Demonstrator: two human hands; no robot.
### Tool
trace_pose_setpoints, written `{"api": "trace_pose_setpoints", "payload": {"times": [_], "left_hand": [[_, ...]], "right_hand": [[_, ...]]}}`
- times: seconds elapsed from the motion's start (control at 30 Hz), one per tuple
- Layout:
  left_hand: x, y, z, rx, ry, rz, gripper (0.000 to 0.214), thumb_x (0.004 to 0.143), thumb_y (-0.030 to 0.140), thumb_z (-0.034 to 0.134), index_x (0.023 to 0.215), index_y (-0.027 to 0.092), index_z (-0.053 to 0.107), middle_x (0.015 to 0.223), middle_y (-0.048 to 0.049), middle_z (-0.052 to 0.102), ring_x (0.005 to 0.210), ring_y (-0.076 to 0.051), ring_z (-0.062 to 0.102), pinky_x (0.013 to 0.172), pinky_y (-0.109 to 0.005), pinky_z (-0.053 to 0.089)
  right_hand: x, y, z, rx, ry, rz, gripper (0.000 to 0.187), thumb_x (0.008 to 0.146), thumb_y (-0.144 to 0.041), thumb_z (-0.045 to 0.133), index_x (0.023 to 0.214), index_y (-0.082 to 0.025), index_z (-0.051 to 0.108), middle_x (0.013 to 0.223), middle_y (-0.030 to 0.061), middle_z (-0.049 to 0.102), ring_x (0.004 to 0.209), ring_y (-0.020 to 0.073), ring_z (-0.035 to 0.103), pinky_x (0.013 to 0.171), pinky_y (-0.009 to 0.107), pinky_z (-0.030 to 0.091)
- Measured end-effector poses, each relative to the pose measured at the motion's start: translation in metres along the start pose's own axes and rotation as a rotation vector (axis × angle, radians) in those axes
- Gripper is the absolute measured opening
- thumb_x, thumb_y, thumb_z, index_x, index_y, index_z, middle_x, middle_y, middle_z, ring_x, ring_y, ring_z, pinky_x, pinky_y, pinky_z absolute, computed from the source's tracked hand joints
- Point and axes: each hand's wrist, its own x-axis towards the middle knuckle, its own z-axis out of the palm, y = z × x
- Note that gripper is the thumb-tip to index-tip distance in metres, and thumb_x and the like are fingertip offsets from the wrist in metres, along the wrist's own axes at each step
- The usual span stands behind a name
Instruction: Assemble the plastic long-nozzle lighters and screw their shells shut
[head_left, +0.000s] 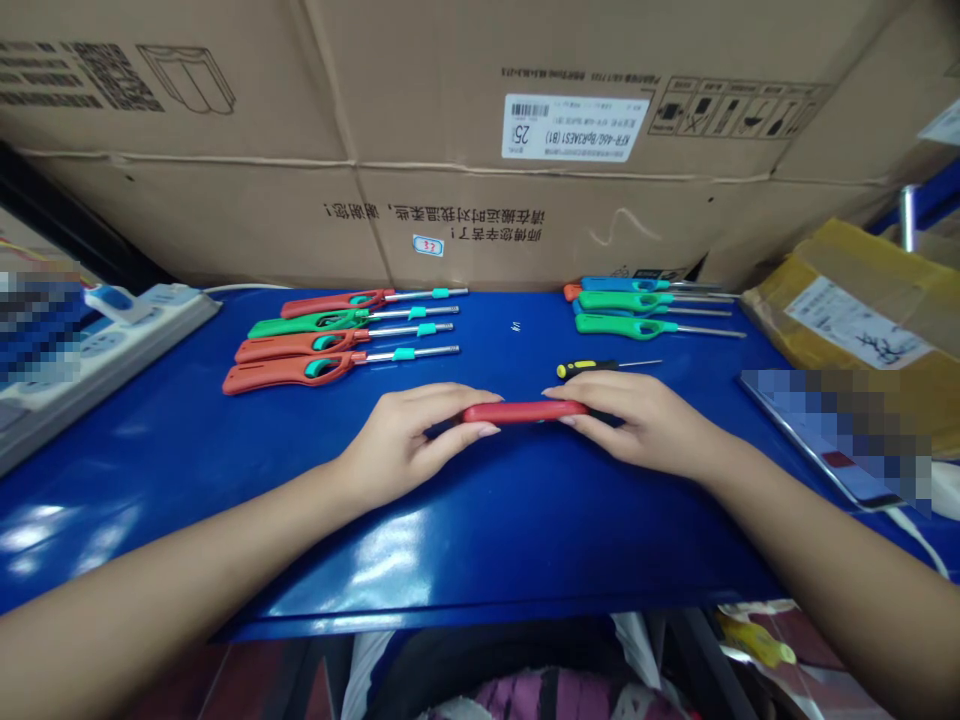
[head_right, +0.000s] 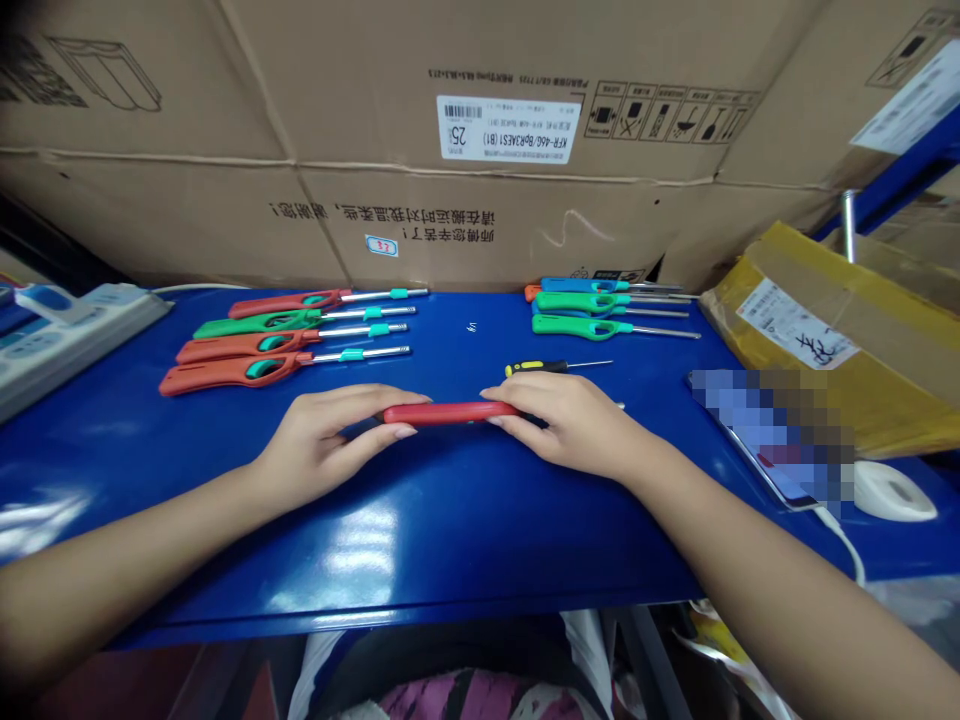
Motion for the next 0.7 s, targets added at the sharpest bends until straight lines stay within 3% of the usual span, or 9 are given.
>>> {"api": "trace_pose_setpoints", "payload": {"times": [0.3, 0.43, 0.57, 0.7], "left_hand": [[-0.003, 0.002, 0.003, 0.03, -0.037, 0.115, 0.025, 0.096, 0.019, 0.065, 0.119, 0.011, 0.068, 0.111, -0.009, 0.076, 0.102, -0.015, 0.072, 0.097, -0.022, 0.054], [-0.003, 0.0, 0.005, 0.002, -0.07, 0.058, 0.028, 0.096, 0.02, 0.065, 0.122, 0.011, 0.069, 0.115, -0.0093, 0.075, 0.105, -0.016, 0.071, 0.099, -0.024, 0.054], [-0.003, -0.007, 0.008, -0.025, -0.178, -0.01, 0.031, 0.098, 0.023, 0.063, 0.127, 0.015, 0.069, 0.118, -0.0088, 0.074, 0.104, -0.016, 0.07, 0.097, -0.026, 0.055], [-0.004, -0.013, 0.009, 0.03, -0.257, -0.009, 0.037, 0.096, 0.026, 0.065, 0.132, 0.018, 0.066, 0.122, -0.0086, 0.071, 0.11, -0.019, 0.064, 0.099, -0.034, 0.053]], "right_hand": [[0.002, -0.012, -0.001, 0.132, -0.058, -0.022, 0.036, 0.095, -0.027, 0.063, 0.129, -0.018, 0.066, 0.12, 0.0101, 0.074, 0.109, 0.0228, 0.071, 0.098, 0.036, 0.057], [0.002, -0.01, 0.001, 0.121, -0.095, 0.023, 0.03, 0.1, -0.028, 0.057, 0.126, -0.021, 0.068, 0.119, 0.0086, 0.075, 0.109, 0.0224, 0.071, 0.098, 0.036, 0.056], [0.004, -0.008, -0.001, 0.049, -0.176, 0.05, 0.028, 0.097, -0.037, 0.06, 0.118, -0.022, 0.072, 0.114, 0.0084, 0.074, 0.102, 0.024, 0.07, 0.089, 0.038, 0.058], [0.005, -0.003, -0.003, -0.022, -0.078, 0.11, 0.025, 0.098, -0.038, 0.058, 0.11, -0.021, 0.074, 0.11, 0.0087, 0.072, 0.103, 0.0252, 0.068, 0.089, 0.04, 0.056]]}}
